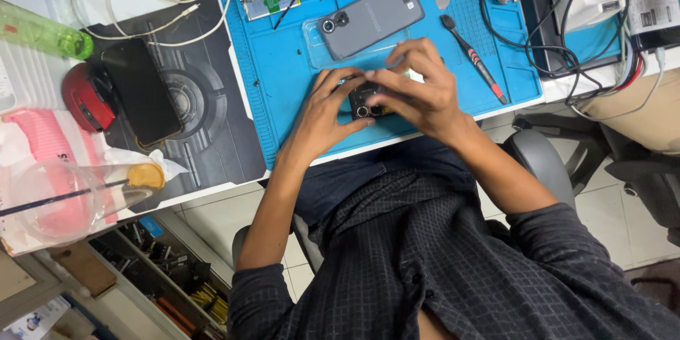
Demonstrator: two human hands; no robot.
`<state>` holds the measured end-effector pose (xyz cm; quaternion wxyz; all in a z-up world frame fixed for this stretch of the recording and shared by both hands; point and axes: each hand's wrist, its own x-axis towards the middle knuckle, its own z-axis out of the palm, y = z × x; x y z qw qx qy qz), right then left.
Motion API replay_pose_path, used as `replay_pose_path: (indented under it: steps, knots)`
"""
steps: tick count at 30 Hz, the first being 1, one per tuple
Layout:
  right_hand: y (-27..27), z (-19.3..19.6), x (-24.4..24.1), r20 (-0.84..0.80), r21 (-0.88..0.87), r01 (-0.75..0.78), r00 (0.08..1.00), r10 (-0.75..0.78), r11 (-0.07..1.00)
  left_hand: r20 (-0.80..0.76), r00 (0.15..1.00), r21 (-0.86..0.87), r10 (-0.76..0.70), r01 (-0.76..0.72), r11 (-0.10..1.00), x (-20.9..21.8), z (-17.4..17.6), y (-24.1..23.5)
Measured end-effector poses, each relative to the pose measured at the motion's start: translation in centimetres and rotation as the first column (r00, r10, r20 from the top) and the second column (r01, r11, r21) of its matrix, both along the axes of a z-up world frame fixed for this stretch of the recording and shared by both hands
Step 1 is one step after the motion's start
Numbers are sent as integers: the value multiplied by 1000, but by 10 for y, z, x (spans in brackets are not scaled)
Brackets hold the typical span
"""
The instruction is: The person disassembles a smartphone using a screwdriver and tweezers, then applies heat with a heat gun to the back of the device. Finally, the person applies adhesive from a tube to the phone's frame.
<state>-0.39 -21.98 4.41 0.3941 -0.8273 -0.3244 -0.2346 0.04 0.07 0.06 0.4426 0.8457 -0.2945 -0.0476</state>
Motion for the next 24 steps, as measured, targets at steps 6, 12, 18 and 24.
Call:
replay_pose_path:
  steps: [6,12,18,24]
  knots:
    - [7,-1,-7,46,66,-14,999,11,998,-57,998,31,-2,4,1000,-1,3,-2]
    - [10,1,-12,-59,102,-63,996,69,993,-41,999,35,-33,34,999,-1,12,4]
    - [9,2,-14,-4,103,15,1000,-15,995,5,1000,21,-4,4,1000,-3,12,7]
    - [16,10,-21,37,130,25,999,-30,991,31,999,43,20,-21,999,-7,7,6]
